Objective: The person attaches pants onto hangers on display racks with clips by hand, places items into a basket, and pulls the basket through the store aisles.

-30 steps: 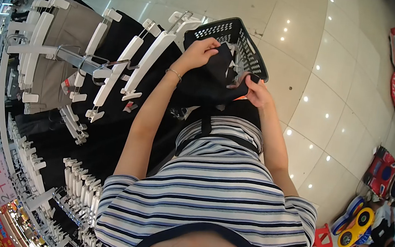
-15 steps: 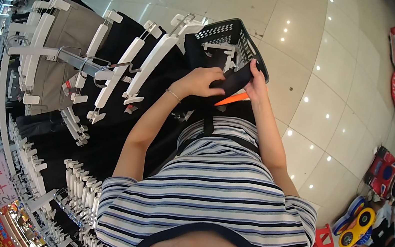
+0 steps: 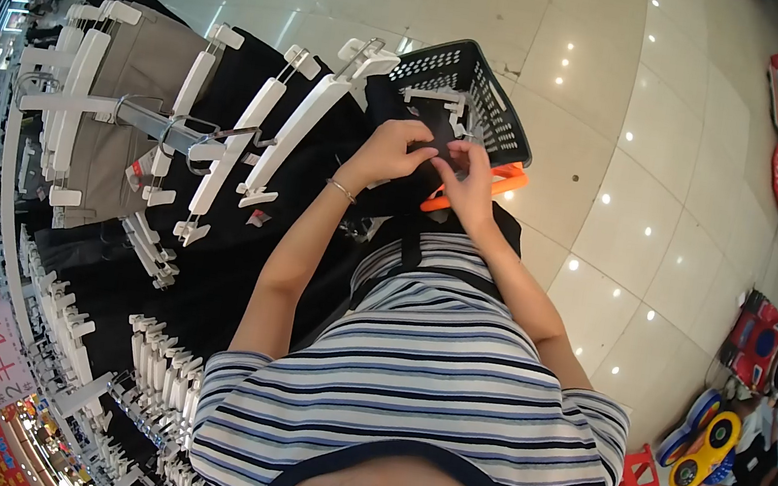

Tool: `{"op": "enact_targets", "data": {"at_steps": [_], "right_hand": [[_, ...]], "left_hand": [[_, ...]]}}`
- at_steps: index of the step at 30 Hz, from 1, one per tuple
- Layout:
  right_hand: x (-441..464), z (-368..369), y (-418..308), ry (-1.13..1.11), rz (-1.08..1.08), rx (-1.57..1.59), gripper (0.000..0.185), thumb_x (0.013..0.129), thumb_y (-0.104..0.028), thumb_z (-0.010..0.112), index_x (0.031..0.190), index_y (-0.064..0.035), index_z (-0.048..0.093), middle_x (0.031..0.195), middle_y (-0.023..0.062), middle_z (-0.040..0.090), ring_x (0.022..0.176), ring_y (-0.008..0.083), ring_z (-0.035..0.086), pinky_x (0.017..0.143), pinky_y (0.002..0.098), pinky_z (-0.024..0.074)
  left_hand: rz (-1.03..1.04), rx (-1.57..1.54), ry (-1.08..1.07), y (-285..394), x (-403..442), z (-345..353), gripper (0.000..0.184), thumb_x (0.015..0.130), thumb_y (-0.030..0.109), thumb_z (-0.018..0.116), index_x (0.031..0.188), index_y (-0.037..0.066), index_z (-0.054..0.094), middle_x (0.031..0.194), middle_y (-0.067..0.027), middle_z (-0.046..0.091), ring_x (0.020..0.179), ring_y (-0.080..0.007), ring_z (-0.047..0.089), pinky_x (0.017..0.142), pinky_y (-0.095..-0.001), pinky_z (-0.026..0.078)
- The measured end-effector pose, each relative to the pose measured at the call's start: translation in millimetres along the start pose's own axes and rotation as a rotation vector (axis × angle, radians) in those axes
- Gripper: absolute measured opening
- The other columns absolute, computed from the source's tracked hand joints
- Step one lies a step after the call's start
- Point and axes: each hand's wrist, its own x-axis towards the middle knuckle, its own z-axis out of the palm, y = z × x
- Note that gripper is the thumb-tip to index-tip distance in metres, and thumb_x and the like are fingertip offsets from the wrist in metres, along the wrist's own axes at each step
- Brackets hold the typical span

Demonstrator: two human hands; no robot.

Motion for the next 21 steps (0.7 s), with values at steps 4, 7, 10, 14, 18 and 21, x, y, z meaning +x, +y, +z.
{"op": "enact_targets", "data": {"at_steps": [4,7,10,14,18,21], "right_hand": [[5,-2,7,-0.060,-0.041,-0.075,0.023,0.070,0.000,0.069,0.085,0.0000,0.052,0.088,0.0079,0.053,0.077,0.0210,0.055,0.065,0.0301,0.0459],[-1,5,12,0.083,-0.066,0.098,0.019,0.076,0.000,0.064,0.088,-0.0020,0.049,0.085,0.0031,0.051,0.073,0.0141,0.051,0.063,0.0249,0.0420],[-7,-10,16,-0.158,0.232,0.505,0.016,0.084,0.000,0.055,0.094,-0.0055,0.044,0.083,-0.0022,0.046,0.073,0.0056,0.045,0.063,0.0173,0.0360],[-18,-22,12,-0.432,0.353,0.741,0.017,0.089,0.001,0.046,0.100,-0.0097,0.039,0.079,-0.0056,0.041,0.065,0.0002,0.033,0.058,0.0145,0.0264],[-12,-19,3,-0.514,0.329,0.817,0.016,0.089,0.000,0.047,0.099,-0.0100,0.041,0.078,-0.0060,0.041,0.064,0.0014,0.033,0.059,0.0150,0.0279],[-2,-13,6,-0.284,0.240,0.740,0.014,0.089,-0.002,0.048,0.099,-0.0090,0.042,0.085,-0.0040,0.042,0.070,0.0024,0.038,0.063,0.0147,0.0314]], "left_hand": [[-0.039,-0.004,-0.003,0,-1,-3,0.019,0.074,0.015,0.068,0.082,-0.002,0.063,0.073,-0.0117,0.061,0.062,-0.0198,0.058,0.057,-0.0280,0.044],[-0.104,-0.043,0.019,5,-1,-11,0.019,0.074,0.017,0.068,0.082,-0.001,0.065,0.074,-0.0104,0.062,0.063,-0.0180,0.059,0.058,-0.0270,0.045],[-0.046,-0.039,0.125,-17,2,-25,0.016,0.075,0.014,0.067,0.084,0.001,0.066,0.081,-0.0095,0.064,0.069,-0.0184,0.061,0.061,-0.0262,0.047],[-0.056,0.140,0.103,-25,8,-38,0.014,0.074,0.001,0.063,0.088,0.002,0.067,0.090,-0.0088,0.065,0.078,-0.0182,0.063,0.070,-0.0265,0.049],[0.025,0.143,0.050,-17,16,-37,0.018,0.072,-0.003,0.061,0.088,0.003,0.067,0.092,-0.0101,0.065,0.084,-0.0215,0.063,0.075,-0.0287,0.049],[0.081,0.041,-0.073,-8,20,-33,0.019,0.072,-0.005,0.059,0.088,0.002,0.067,0.093,-0.0108,0.066,0.085,-0.0225,0.063,0.077,-0.0293,0.049]]}}
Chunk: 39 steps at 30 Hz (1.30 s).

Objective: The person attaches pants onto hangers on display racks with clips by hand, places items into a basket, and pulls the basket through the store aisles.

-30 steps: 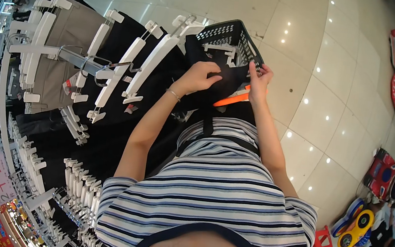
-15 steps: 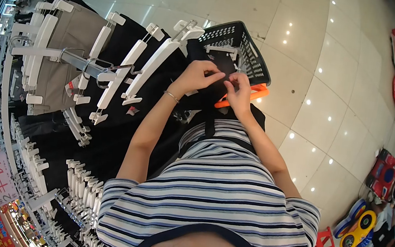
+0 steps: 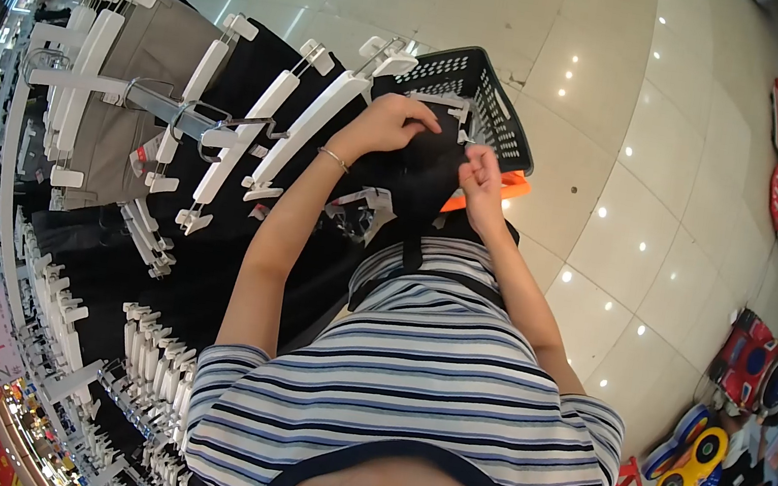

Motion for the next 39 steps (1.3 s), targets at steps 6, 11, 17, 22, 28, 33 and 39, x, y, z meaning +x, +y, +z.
{"op": "enact_targets", "data": {"at_steps": [6,11,17,22,28,33,39], "right_hand": [[27,-10,20,0.173,-0.229,-0.336,0.014,0.089,-0.004,0.049,0.101,-0.0073,0.043,0.092,-0.0008,0.044,0.077,0.0041,0.041,0.065,0.0163,0.0348],[44,-3,3,0.227,-0.121,-0.196,0.013,0.089,0.001,0.046,0.098,-0.0071,0.042,0.085,-0.0022,0.045,0.072,0.0034,0.042,0.062,0.0160,0.0341],[77,-1,-14,0.299,-0.122,-0.144,0.015,0.088,0.001,0.049,0.098,-0.0071,0.041,0.083,-0.0030,0.043,0.071,0.0035,0.040,0.061,0.0162,0.0330],[103,-15,-16,0.116,-0.128,-0.068,0.024,0.090,-0.002,0.048,0.113,-0.0027,0.042,0.099,0.0061,0.057,0.086,0.0095,0.054,0.077,0.0204,0.0437],[107,-10,-9,-0.002,0.089,-0.117,0.027,0.090,0.000,0.045,0.117,0.0027,0.049,0.101,0.0076,0.060,0.090,0.0120,0.057,0.080,0.0222,0.0450],[76,3,20,-0.006,0.331,-0.101,0.021,0.091,-0.001,0.044,0.110,0.0013,0.052,0.090,0.0035,0.061,0.080,0.0078,0.055,0.074,0.0192,0.0425],[80,23,23,-0.083,0.264,-0.062,0.019,0.091,-0.002,0.044,0.107,-0.0016,0.052,0.092,-0.0004,0.058,0.078,0.0042,0.051,0.068,0.0171,0.0386]], "left_hand": [[-0.029,-0.074,-0.077,20,3,5,0.019,0.073,-0.006,0.057,0.090,0.000,0.065,0.094,-0.0131,0.065,0.088,-0.0242,0.063,0.080,-0.0297,0.048],[0.050,0.231,0.182,56,-10,-3,0.023,0.072,-0.001,0.057,0.094,0.002,0.063,0.094,-0.0111,0.063,0.088,-0.0268,0.060,0.076,-0.0323,0.047],[0.466,0.852,0.817,132,-12,-62,0.024,0.075,0.008,0.062,0.099,0.004,0.060,0.090,-0.0066,0.061,0.083,-0.0216,0.059,0.073,-0.0333,0.045],[0.049,0.459,0.733,99,-14,-71,0.026,0.078,0.022,0.065,0.094,0.004,0.056,0.079,-0.0093,0.059,0.073,-0.0254,0.059,0.062,-0.0335,0.046],[-0.073,0.389,0.573,96,-32,-70,0.033,0.082,0.028,0.063,0.103,0.003,0.055,0.085,-0.0105,0.062,0.076,-0.0226,0.061,0.067,-0.0286,0.047],[-0.125,0.450,0.572,92,-37,-68,0.036,0.084,0.032,0.060,0.106,0.004,0.054,0.088,-0.0107,0.063,0.073,-0.0239,0.062,0.063,-0.0290,0.048],[-0.217,0.458,0.550,85,-45,-71,0.037,0.083,0.034,0.060,0.103,0.003,0.054,0.087,-0.0115,0.061,0.076,-0.0269,0.061,0.063,-0.0322,0.047]]}}
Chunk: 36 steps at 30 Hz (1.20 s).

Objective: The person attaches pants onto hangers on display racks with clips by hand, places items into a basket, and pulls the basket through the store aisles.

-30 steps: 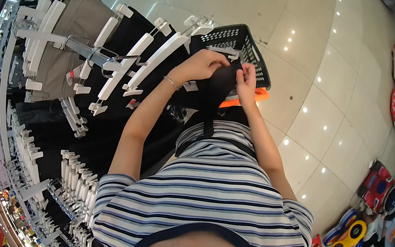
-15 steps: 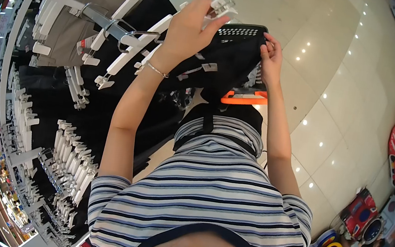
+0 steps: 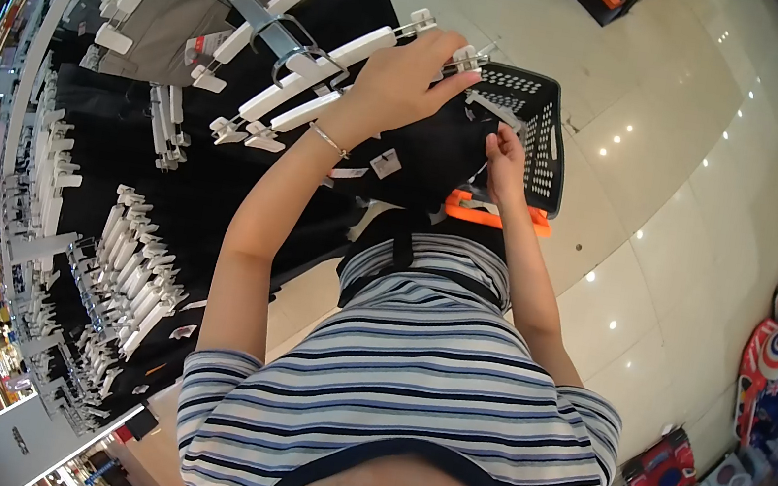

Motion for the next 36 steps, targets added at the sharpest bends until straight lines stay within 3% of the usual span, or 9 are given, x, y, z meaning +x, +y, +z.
{"op": "enact_targets", "data": {"at_steps": [4,5,8,14,17,18,24,26,36], "right_hand": [[7,-4,0,-0.199,-0.059,-0.101,0.021,0.090,-0.002,0.045,0.111,-0.0029,0.051,0.095,0.0005,0.056,0.088,0.0082,0.051,0.083,0.0205,0.0392],[8,1,-6,-0.204,-0.078,-0.116,0.018,0.091,-0.004,0.044,0.108,-0.0042,0.051,0.090,-0.0020,0.052,0.081,0.0058,0.046,0.075,0.0185,0.0361],[16,12,-10,-0.192,-0.126,-0.152,0.013,0.093,-0.009,0.042,0.104,-0.0062,0.050,0.075,-0.0072,0.041,0.064,0.0014,0.033,0.058,0.0154,0.0297],[35,24,-34,-0.173,-0.243,-0.239,0.018,0.094,-0.012,0.044,0.107,-0.0017,0.050,0.085,-0.0025,0.051,0.072,0.0044,0.044,0.067,0.0176,0.0384],[46,23,-42,-0.180,-0.308,-0.317,0.020,0.093,-0.010,0.046,0.109,-0.0003,0.051,0.094,0.0013,0.056,0.084,0.0069,0.050,0.077,0.0193,0.0404],[48,22,-47,-0.211,-0.315,-0.280,0.023,0.090,-0.003,0.049,0.113,0.0003,0.051,0.097,0.0027,0.057,0.088,0.0078,0.052,0.079,0.0204,0.0413],[38,33,-80,-0.193,-0.287,-0.354,0.030,0.084,0.011,0.048,0.111,0.0001,0.055,0.093,0.0019,0.057,0.083,0.0067,0.052,0.074,0.0177,0.0407],[39,29,-74,-0.156,-0.287,-0.370,0.029,0.083,0.011,0.047,0.108,-0.0004,0.057,0.090,0.0014,0.057,0.081,0.0060,0.051,0.073,0.0169,0.0401],[57,34,-62,-0.065,-0.372,-0.413,0.019,0.083,0.008,0.047,0.096,-0.0008,0.058,0.083,0.0014,0.058,0.074,0.0061,0.052,0.068,0.0185,0.0411]], "left_hand": [[0.161,0.041,0.086,-19,2,3,0.034,0.079,0.031,0.064,0.095,0.002,0.056,0.082,-0.0108,0.056,0.074,-0.0265,0.056,0.065,-0.0327,0.045],[0.221,0.057,0.113,-22,3,3,0.033,0.079,0.030,0.065,0.093,0.002,0.056,0.081,-0.0108,0.056,0.073,-0.0264,0.055,0.066,-0.0326,0.045],[0.109,-0.072,0.031,-21,1,1,0.029,0.075,0.025,0.069,0.089,0.002,0.057,0.079,-0.0095,0.055,0.071,-0.0230,0.054,0.066,-0.0314,0.045],[-0.061,-0.215,0.037,-26,7,3,0.032,0.077,0.022,0.068,0.099,0.000,0.059,0.082,-0.0098,0.056,0.074,-0.0189,0.057,0.071,-0.0285,0.047],[-0.076,-0.201,-0.004,-30,11,3,0.033,0.078,0.021,0.067,0.101,-0.001,0.058,0.083,-0.0100,0.057,0.075,-0.0180,0.057,0.071,-0.0283,0.047],[-0.081,-0.211,-0.001,-31,11,4,0.032,0.079,0.021,0.066,0.101,-0.001,0.058,0.083,-0.0100,0.057,0.074,-0.0178,0.057,0.070,-0.0281,0.047],[-0.076,-0.265,0.015,-33,17,3,0.031,0.078,0.022,0.066,0.096,-0.002,0.058,0.082,-0.0116,0.058,0.071,-0.0197,0.058,0.066,-0.0286,0.046],[-0.079,-0.304,0.036,-33,17,5,0.032,0.077,0.025,0.066,0.093,-0.001,0.058,0.080,-0.0133,0.057,0.070,-0.0256,0.058,0.065,-0.0325,0.046],[-0.107,-0.433,0.050,-36,20,8,0.035,0.074,0.020,0.069,0.095,-0.005,0.058,0.080,-0.0148,0.062,0.068,-0.0221,0.062,0.064,-0.0284,0.049]]}}
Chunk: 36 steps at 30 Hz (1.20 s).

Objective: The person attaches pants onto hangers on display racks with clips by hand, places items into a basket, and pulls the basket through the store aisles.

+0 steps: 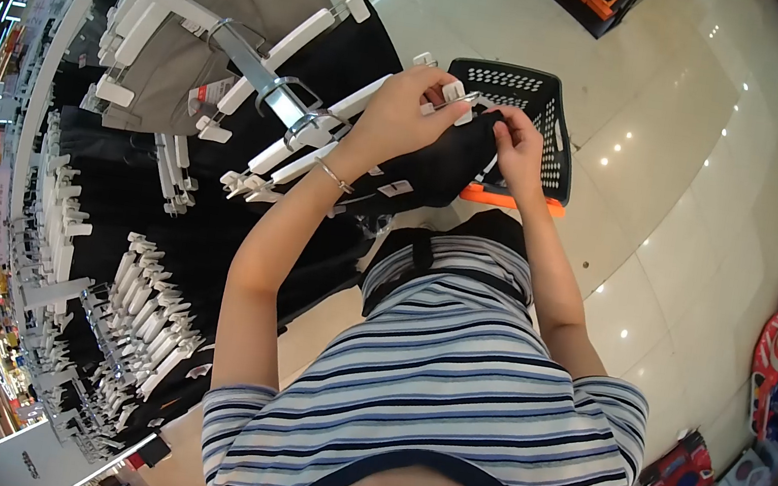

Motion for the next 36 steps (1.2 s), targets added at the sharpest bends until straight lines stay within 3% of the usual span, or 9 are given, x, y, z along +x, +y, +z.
{"op": "enact_targets", "data": {"at_steps": [6,12,16,19,24,27,31,34,36], "right_hand": [[-6,5,-4,0.029,0.054,0.047,0.018,0.084,0.008,0.046,0.096,-0.0001,0.057,0.082,0.0018,0.058,0.075,0.0059,0.054,0.070,0.0179,0.0415],[-40,18,-2,0.190,0.011,0.077,0.017,0.087,0.005,0.044,0.098,-0.0007,0.055,0.091,0.0009,0.055,0.082,0.0063,0.051,0.074,0.0192,0.0406],[-51,28,-2,0.306,0.056,0.038,0.021,0.088,0.005,0.036,0.100,-0.0025,0.052,0.089,0.0018,0.053,0.081,0.0071,0.047,0.076,0.0188,0.0362],[-55,36,-6,0.329,0.044,0.125,0.021,0.091,0.003,0.034,0.103,-0.0038,0.049,0.087,0.0007,0.051,0.079,0.0068,0.046,0.074,0.0187,0.0359],[-65,33,1,0.270,-0.026,0.040,0.018,0.095,-0.013,0.036,0.108,-0.0062,0.047,0.094,-0.0025,0.043,0.085,0.0048,0.039,0.076,0.0182,0.0328],[-72,31,-6,0.222,0.064,0.069,0.017,0.095,-0.010,0.034,0.108,-0.0058,0.045,0.090,-0.0010,0.041,0.079,0.0063,0.035,0.074,0.0187,0.0314],[-79,22,-13,0.142,-0.003,-0.008,0.018,0.096,-0.016,0.036,0.110,-0.0061,0.042,0.107,0.0044,0.044,0.099,0.0111,0.043,0.090,0.0213,0.0305],[-82,12,-10,0.094,0.113,0.200,0.028,0.095,-0.026,0.044,0.116,-0.0090,0.039,0.100,-0.0013,0.042,0.088,0.0065,0.041,0.078,0.0210,0.0356],[-86,14,-19,0.042,0.077,0.125,0.026,0.091,-0.017,0.050,0.113,-0.0074,0.040,0.109,0.0028,0.042,0.099,0.0106,0.042,0.085,0.0233,0.0364]], "left_hand": [[-0.069,0.035,-0.061,0,-1,-1,0.029,0.076,0.014,0.069,0.099,0.000,0.059,0.083,-0.0082,0.060,0.074,-0.0132,0.059,0.066,-0.0234,0.047],[-0.047,0.075,-0.103,3,-6,6,0.029,0.077,0.015,0.067,0.100,-0.001,0.059,0.083,-0.0080,0.059,0.073,-0.0137,0.058,0.066,-0.0252,0.047],[-0.012,0.001,-0.084,3,-10,8,0.028,0.075,0.022,0.065,0.092,0.000,0.061,0.080,-0.0117,0.060,0.071,-0.0217,0.059,0.066,-0.0316,0.047],[-0.001,0.011,-0.118,4,-12,7,0.030,0.076,0.017,0.067,0.096,-0.004,0.060,0.081,-0.0083,0.062,0.073,-0.0134,0.059,0.065,-0.0256,0.047],[0.026,0.012,-0.128,1,-11,7,0.030,0.076,0.019,0.068,0.095,-0.003,0.061,0.079,-0.0075,0.064,0.070,-0.0123,0.059,0.063,-0.0246,0.047],[0.041,-0.013,-0.127,2,-10,8,0.032,0.075,0.023,0.069,0.093,-0.002,0.061,0.079,-0.0085,0.064,0.069,-0.0151,0.060,0.062,-0.0266,0.047],[0.019,-0.002,-0.135,2,-12,10,0.036,0.073,0.029,0.069,0.092,-0.001,0.062,0.080,-0.0123,0.062,0.071,-0.0221,0.060,0.064,-0.0312,0.048],[0.023,-0.012,-0.129,5,-12,11,0.036,0.073,0.029,0.070,0.092,-0.001,0.061,0.081,-0.0116,0.062,0.071,-0.0216,0.060,0.064,-0.0311,0.048],[0.038,0.003,-0.118,5,-12,12,0.035,0.073,0.028,0.070,0.092,-0.001,0.062,0.081,-0.0111,0.061,0.071,-0.0211,0.060,0.064,-0.0307,0.048]]}}
